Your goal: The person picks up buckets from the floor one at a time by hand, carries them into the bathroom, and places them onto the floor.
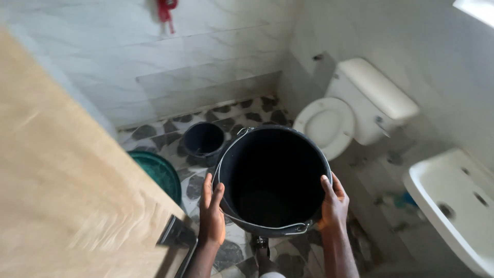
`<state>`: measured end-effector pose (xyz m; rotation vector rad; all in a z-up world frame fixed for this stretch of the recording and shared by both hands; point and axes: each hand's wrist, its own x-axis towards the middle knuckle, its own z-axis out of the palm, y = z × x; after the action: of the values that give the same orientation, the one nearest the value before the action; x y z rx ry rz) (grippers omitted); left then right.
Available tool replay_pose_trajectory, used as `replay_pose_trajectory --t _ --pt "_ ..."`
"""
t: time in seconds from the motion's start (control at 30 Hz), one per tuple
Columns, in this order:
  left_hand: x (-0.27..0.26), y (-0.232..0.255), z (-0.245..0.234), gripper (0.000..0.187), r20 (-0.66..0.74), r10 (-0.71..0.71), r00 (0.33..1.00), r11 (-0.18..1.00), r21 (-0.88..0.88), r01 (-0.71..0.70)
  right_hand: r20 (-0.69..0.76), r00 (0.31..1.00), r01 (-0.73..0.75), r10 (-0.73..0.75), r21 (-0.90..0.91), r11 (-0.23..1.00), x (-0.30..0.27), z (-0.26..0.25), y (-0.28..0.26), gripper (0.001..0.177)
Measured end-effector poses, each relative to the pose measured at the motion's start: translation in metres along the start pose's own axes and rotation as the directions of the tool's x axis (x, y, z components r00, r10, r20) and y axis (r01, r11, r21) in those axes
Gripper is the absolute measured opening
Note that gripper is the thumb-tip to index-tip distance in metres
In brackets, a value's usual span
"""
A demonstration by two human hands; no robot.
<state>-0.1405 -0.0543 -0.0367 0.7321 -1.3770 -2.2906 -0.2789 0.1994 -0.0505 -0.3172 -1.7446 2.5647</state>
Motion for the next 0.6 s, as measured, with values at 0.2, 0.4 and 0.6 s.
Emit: replay_pose_trajectory --t 0.2,0.4,0.6 --pt "0.089 -0.03 -0.012 0.085 -0.344 0.223 0.912 0.975 0.059 -0.216 0.143 0.98 -0.127 0.139 -0.088 0.988 0.099 0.069 0.043 0.049" --pt "0.137 -0.017 -0.012 0.085 -0.539 0.088 0.838 0.975 -0.127 -0.184 0.282 0.859 -0.395 0.426 -0.163 0.904 0.163 0.123 0.057 0.057" --pt "0.178 -0.022 -0.041 0.083 -0.648 -0.04 0.76 0.999 -0.018 0.038 0.346 0.687 -0.47 0.639 -0.459 0.754 0.209 0.164 0.093 0.064"
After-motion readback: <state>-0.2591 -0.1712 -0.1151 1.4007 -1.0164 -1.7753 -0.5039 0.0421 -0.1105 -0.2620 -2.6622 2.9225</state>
